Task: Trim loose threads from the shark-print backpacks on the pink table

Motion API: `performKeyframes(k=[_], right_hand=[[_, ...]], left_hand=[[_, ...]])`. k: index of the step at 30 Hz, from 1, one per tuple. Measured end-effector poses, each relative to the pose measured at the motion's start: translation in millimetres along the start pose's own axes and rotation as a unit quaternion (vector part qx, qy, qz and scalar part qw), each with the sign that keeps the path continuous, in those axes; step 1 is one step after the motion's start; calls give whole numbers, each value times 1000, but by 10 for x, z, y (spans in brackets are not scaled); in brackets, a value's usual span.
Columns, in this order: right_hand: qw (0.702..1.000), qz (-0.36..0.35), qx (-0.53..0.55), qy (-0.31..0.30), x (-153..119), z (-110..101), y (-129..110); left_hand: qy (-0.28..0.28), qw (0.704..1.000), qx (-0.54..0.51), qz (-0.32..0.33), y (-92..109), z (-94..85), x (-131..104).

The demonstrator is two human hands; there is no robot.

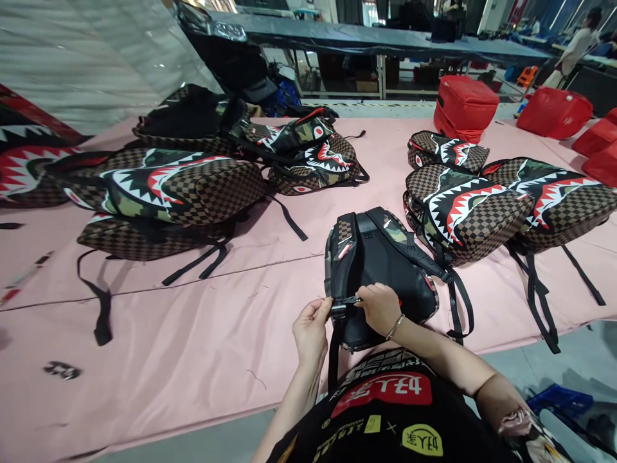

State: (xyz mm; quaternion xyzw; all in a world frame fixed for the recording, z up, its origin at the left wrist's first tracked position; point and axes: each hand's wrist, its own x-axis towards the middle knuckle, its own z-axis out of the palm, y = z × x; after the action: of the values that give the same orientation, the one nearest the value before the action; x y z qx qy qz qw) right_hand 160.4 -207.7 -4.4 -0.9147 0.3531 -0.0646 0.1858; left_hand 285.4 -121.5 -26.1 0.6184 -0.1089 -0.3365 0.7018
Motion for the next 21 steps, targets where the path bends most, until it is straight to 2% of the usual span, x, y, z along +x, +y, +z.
performKeyframes(k=[4, 11, 15, 18, 21], right_hand=[[1000, -6, 9, -8, 17, 2, 26], [998, -30, -47, -22, 66, -31, -50], [997, -33, -67, -35, 58, -40, -78], [998, -22, -38, -33, 56, -40, -55], [998, 6, 64, -1, 75, -40, -7]], left_hand=[[-11, 995, -78, -61, 10, -8, 10], [-19, 988, -118, -93, 60, 12, -41], [-20, 988, -123, -90, 51, 34, -58], [-8, 985, -139, -99, 46, 22, -41], [3, 981, -156, -113, 89, -12, -27]])
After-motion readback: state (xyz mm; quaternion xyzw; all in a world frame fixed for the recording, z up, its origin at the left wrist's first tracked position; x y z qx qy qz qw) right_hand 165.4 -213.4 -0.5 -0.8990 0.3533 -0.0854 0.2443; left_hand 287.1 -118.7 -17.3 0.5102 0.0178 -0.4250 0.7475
